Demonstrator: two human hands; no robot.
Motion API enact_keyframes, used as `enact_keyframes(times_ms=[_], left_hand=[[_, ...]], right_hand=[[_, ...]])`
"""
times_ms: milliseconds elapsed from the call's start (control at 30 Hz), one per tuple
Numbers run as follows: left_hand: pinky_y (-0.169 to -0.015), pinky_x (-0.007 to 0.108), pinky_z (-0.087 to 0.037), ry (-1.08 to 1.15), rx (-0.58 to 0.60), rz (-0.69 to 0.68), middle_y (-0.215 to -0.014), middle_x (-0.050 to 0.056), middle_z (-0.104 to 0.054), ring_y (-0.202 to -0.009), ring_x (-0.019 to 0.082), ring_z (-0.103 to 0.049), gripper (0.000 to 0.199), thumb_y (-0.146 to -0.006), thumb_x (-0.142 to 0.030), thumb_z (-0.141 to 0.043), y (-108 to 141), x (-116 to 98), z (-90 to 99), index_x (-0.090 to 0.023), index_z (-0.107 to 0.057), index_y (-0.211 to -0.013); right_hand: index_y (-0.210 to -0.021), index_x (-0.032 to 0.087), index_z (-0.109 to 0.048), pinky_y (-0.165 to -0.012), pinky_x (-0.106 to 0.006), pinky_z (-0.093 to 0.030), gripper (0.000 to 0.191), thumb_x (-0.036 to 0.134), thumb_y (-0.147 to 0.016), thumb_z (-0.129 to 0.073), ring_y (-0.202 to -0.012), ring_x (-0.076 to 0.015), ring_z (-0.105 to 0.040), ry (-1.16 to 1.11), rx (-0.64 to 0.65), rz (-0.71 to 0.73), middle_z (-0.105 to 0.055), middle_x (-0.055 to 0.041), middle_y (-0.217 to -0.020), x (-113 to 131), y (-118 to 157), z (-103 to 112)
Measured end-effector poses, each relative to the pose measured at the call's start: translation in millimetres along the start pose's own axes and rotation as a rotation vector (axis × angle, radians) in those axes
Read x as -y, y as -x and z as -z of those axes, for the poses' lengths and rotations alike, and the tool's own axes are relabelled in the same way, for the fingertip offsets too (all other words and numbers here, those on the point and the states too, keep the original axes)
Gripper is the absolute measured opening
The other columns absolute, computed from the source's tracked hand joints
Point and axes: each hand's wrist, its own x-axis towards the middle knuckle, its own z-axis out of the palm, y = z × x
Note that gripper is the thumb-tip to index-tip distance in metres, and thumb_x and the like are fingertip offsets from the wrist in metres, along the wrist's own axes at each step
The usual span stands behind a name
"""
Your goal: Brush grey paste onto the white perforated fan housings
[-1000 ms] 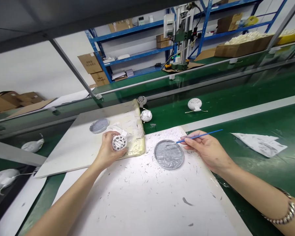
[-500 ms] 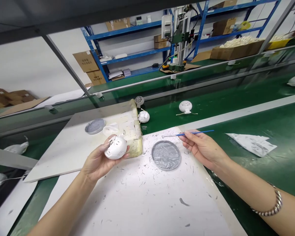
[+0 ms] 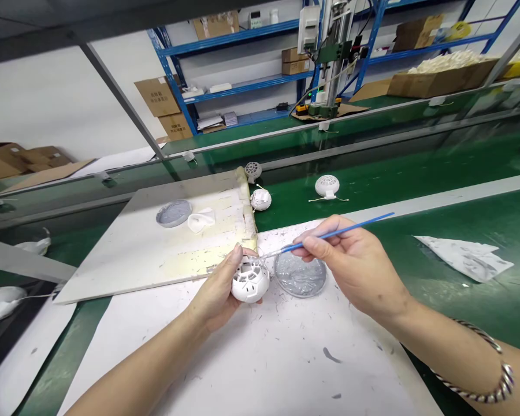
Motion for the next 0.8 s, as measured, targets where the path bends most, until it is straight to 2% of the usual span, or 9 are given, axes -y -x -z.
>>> enact_keyframes(times_ms=[167, 500, 700, 800], left_hand=[[-0.053, 0.025, -0.047, -0.016, -0.005, -0.009, -0.078, 0.001, -0.059, -0.065, 0.015, -0.059, 0.051, -0.074, -0.067, -0.064, 3, 2, 0.6, -0.021, -0.056, -0.094], [-0.056, 0.022, -0.041, -0.043, 0.059, -0.03, -0.078, 0.0, -0.056, -0.064, 0.011, -0.053, 0.045, -0.078, -0.062, -0.063, 8, 3, 0.5, -0.021, -0.055, -0.094], [-0.059, 0.023, -0.042, 0.019, 0.114, 0.006, -0.081, 0.0, -0.058, -0.066, 0.012, -0.053, 0.032, -0.076, -0.039, -0.069, 9, 2, 2.9, -0.022, -0.055, -0.098], [-0.062, 0.024, -0.042, -0.023, 0.148, 0.013, -0.083, 0.002, -0.061, -0.068, 0.014, -0.057, 0.035, -0.077, -0.038, -0.069, 10, 2, 3.8, -0.024, -0.053, -0.104]], right_hand=[[-0.075, 0.024, -0.068, -0.068, -0.028, -0.061, 0.016, 0.037, -0.075, -0.078, -0.074, -0.0179, -0.071, 0.185, 0.067, 0.123, -0.072, -0.003, -0.083, 0, 11, -9], [-0.075, 0.025, -0.069, -0.066, -0.026, -0.059, 0.012, 0.035, -0.078, -0.075, -0.077, -0.0177, -0.069, 0.328, 0.093, 0.242, -0.072, -0.0028, -0.081, -1, 15, -11], [-0.076, 0.025, -0.069, -0.063, -0.028, -0.058, 0.012, 0.036, -0.079, -0.074, -0.072, -0.018, -0.068, 0.408, 0.085, 0.278, -0.071, -0.0027, -0.079, -1, 18, -6], [-0.078, 0.026, -0.068, -0.065, -0.027, -0.058, 0.009, 0.033, -0.08, -0.074, -0.074, -0.0175, -0.069, 0.398, 0.091, 0.292, -0.071, -0.0016, -0.081, -1, 18, -3]])
